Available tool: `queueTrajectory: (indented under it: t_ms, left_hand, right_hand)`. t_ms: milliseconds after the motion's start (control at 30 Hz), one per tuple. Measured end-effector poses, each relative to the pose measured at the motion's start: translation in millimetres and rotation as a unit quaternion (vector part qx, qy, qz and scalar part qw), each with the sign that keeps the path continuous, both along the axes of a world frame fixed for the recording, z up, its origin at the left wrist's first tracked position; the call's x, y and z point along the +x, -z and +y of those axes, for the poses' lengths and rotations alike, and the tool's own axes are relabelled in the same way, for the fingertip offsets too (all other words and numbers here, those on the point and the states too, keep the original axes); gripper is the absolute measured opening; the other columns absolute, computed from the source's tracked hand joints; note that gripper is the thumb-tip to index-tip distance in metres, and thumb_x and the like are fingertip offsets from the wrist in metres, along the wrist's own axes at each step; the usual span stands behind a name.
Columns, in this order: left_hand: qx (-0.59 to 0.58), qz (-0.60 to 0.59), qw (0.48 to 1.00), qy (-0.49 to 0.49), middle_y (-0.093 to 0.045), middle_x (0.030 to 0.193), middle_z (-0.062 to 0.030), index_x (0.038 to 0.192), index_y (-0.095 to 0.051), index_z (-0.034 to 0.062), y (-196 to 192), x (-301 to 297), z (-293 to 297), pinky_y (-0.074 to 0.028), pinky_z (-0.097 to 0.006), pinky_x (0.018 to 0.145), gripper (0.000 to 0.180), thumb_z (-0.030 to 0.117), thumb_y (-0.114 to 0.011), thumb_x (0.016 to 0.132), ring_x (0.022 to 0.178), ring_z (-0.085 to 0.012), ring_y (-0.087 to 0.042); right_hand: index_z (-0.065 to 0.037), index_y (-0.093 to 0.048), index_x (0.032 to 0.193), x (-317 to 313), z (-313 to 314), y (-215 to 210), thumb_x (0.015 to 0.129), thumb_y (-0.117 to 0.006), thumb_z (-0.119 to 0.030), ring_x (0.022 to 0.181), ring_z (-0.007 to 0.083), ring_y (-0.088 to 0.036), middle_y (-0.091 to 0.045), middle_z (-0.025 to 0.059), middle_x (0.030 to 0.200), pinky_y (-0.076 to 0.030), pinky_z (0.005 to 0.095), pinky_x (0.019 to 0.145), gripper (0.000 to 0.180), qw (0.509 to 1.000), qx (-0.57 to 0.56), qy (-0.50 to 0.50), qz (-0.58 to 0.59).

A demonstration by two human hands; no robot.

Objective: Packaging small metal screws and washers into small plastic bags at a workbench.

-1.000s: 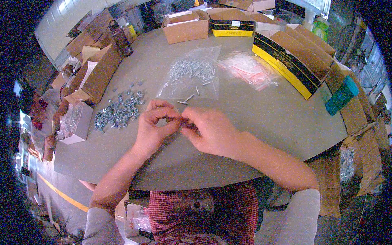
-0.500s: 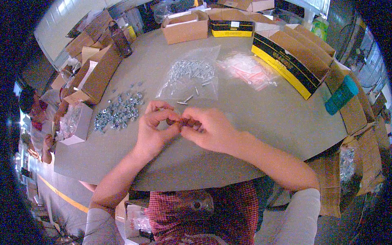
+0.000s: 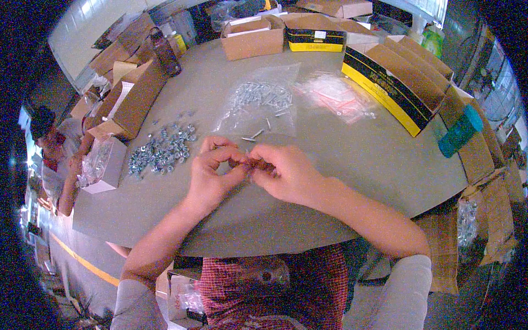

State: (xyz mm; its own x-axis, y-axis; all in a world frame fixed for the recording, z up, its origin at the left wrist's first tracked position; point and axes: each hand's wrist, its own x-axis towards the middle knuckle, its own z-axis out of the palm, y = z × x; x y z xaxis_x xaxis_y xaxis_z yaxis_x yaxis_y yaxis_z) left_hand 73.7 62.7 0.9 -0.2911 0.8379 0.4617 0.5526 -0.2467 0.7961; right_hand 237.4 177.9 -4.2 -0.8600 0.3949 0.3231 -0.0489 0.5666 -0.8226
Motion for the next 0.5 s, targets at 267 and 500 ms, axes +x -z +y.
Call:
queueTrajectory:
  t_ms: [267, 500]
  left_hand:
    - [-0.010, 0.000, 1.000, -0.003, -0.063, 0.093, -0.0080, 0.084, -0.074, 0.0046, 2.7, 0.1, 0.5, -0.051, -0.030, 0.078, 0.011, 0.003, -0.074, 0.073, 0.093, -0.0162, -0.058]
    - [0.000, 0.032, 0.999, 0.000, -0.064, 0.086, -0.0063, 0.082, -0.072, 0.0051, 2.0, -2.3, 0.5, -0.049, -0.033, 0.083, 0.007, 0.004, -0.073, 0.076, 0.091, -0.0187, -0.058]
  right_hand:
    - [-0.004, -0.063, 0.097, 0.3, -2.8, 0.3, 0.084, -0.066, -0.010, 0.073, 0.0346, -0.069, -0.068, 0.0178, 0.082, -0.053, 0.0428, 0.063, 0.015, 0.997, 0.067, 0.031, 0.013]
    - [-0.001, -0.059, 0.098, 4.7, -3.6, -6.1, 0.089, -0.061, -0.002, 0.071, 0.0127, -0.068, -0.067, 0.0078, 0.078, -0.054, 0.0288, 0.063, 0.009, 0.998, 0.057, 0.034, -0.016]
